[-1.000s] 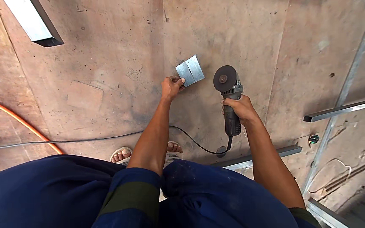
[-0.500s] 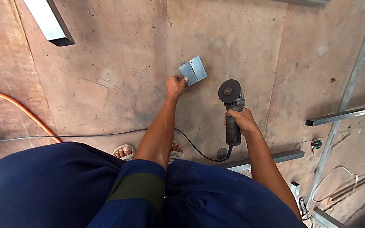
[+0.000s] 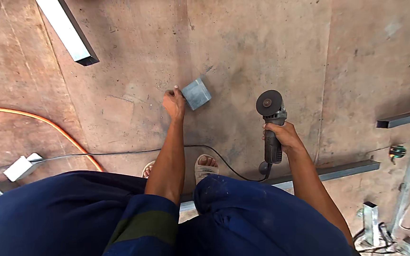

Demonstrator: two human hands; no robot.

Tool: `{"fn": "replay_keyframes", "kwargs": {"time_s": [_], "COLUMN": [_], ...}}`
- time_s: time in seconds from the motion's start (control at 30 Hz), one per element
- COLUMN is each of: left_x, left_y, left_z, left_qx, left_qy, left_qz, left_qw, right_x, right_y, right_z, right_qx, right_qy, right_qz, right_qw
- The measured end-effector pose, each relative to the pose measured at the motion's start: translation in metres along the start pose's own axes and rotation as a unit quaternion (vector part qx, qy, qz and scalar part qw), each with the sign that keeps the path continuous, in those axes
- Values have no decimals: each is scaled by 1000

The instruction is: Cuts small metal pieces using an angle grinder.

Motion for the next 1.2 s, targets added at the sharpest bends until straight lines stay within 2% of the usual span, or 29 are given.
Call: {"fn": "replay_keyframes", "kwargs": {"time_s": [0.07, 0.2, 0.33, 0.53, 0.7, 0.8, 1.2], "left_x": [-2, 10, 32, 60, 79, 85, 94], "left_y": [1, 5, 12, -4, -16, -17, -17], "left_z": [7, 22, 19, -10, -41, -45, -29], "left_qx": [-7, -12, 24, 62, 56, 44, 40], "left_qy": [28, 7, -5, -33, -50, -73, -54], "left_qz": [20, 77, 122, 124, 112, 110, 153], "left_qw": [999, 997, 992, 990, 991, 990, 986], "right_x": [9, 27, 45, 64, 69, 74, 88], "right_y": [-2, -12, -23, -44, -60, -71, -94], "right_z": [-5, -9, 5, 56, 101, 119, 115], "right_qx": [-1, -6, -24, -68, -62, -60, -37], "right_qy": [-3, 5, 46, 179, 301, 354, 425], "right_qz": [9, 27, 32, 22, -15, -18, 1], "right_qw": [1000, 1000, 998, 981, 951, 933, 904]}}
Point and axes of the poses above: each hand's wrist, its own y-axis away from the middle knuckle, its own x-axis out of the palm, z = x × y, the point moved 10 cm from there along -y, towards the middle knuckle, and after that the axes turned 10 degrees about z, right-handed, at the moved point
